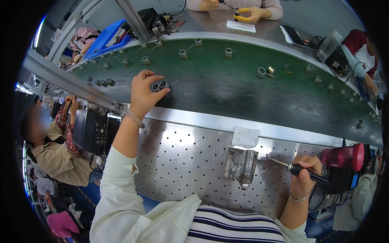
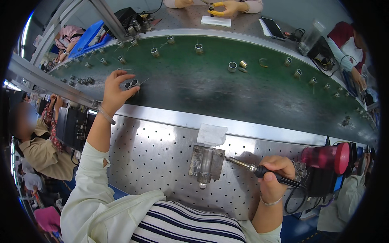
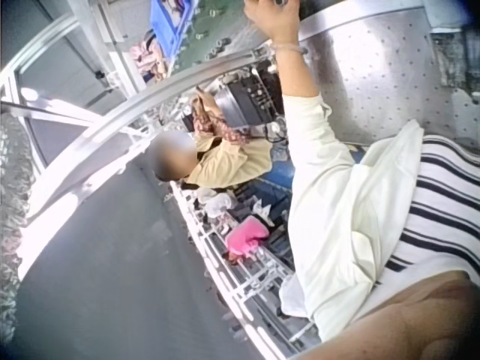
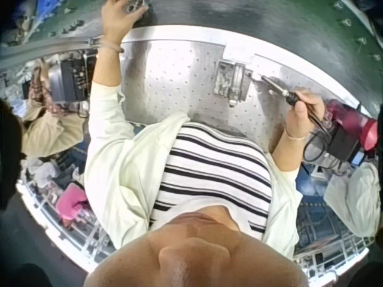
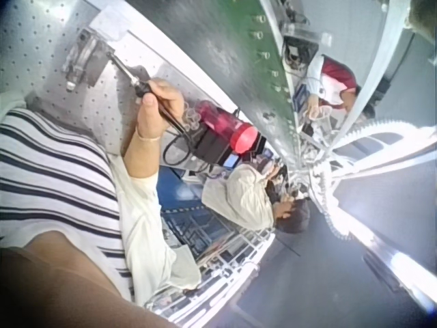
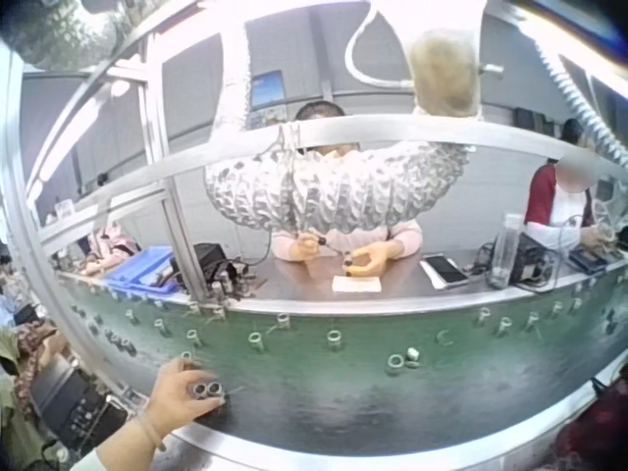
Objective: The person uses a soldering iron to attach wires to small cylindrical metal components held in a vise. They repeatedly pick up components, solder the wires, and place the finished units on the workbench.
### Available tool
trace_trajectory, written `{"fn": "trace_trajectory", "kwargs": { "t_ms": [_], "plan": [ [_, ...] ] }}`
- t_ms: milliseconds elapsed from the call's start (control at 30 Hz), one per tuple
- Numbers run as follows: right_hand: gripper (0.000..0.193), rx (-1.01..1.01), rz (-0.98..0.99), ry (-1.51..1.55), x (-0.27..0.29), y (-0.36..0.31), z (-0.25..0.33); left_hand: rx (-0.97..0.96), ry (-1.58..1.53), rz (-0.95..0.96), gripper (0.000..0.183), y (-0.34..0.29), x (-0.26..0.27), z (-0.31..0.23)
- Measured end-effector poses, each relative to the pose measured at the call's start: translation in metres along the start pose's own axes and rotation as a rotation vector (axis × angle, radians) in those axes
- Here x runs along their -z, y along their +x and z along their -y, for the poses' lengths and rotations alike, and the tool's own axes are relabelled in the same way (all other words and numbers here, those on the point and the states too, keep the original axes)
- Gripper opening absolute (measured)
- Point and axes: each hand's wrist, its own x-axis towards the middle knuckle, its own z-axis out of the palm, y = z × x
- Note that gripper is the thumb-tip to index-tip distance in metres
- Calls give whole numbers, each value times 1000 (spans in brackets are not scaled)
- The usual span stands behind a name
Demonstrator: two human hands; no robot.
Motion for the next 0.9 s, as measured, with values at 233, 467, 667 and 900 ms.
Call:
{"fn": "trace_trajectory", "kwargs": {
  "t_ms": [233, 467, 667, 900],
  "plan": [
    [25, 20, 23, 19, 2, 0, 0, 35, 94, 43, 23, 11, -3, -5],
    [22, 50, 53, 33, 4, 1, 1, 41, -18, 122, 24, 22, 12, -24],
    [22, 28, 25, 25, 1, 0, 1, 149, -1300, 836, 22, 14, 19, -142],
    [22, 23, 32, 45, 2, 1, 3, 471, -1697, 1268, 30, -3, -25, -178]
  ]
}}
